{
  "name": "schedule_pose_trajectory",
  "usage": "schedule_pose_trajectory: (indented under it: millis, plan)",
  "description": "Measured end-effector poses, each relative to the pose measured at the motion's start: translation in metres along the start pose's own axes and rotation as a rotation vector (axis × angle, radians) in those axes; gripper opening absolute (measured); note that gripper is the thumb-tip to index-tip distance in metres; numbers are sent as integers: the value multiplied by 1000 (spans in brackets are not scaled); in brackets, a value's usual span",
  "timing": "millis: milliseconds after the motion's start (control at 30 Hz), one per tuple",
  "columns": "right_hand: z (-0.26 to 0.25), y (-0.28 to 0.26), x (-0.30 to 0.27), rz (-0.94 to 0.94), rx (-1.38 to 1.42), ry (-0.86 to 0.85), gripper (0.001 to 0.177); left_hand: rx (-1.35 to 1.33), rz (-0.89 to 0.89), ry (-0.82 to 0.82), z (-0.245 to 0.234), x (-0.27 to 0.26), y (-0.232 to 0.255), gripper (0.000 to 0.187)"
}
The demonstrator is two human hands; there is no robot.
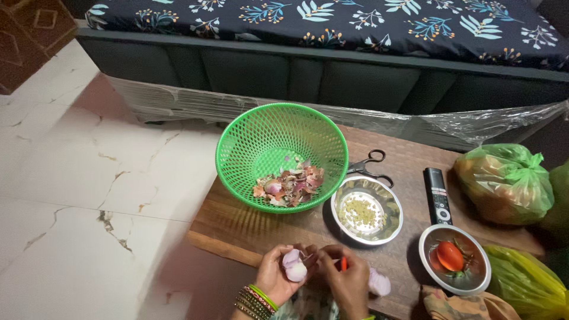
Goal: The person chops red onions on a wooden cutting board using a knife and transfers the pieces into a metal bowl. They then pick up a tomato and begin slicing it into the same bowl.
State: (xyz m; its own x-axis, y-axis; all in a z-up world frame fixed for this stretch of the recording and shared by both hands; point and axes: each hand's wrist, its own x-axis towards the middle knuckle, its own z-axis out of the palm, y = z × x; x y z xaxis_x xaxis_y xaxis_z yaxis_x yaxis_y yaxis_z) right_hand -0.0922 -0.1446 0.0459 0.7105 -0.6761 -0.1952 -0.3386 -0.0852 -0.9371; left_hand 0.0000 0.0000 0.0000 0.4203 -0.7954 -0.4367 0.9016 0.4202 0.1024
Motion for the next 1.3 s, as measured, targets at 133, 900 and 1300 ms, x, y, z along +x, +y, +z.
schedule_pose_trajectory:
  millis: [133, 900, 1300]
  plan:
    - [-10, -1, 1, -57, 59, -56, 17, 119, 95, -21, -19, 24, -8, 33]
    - [-30, 11, 7, -294, -589, 209, 28, 2179, 1189, -228, 30, 30, 1, 55]
    - [-41, 98, -10, -485, -423, -18, 54, 1900, 773, 265, 36, -4, 3, 55]
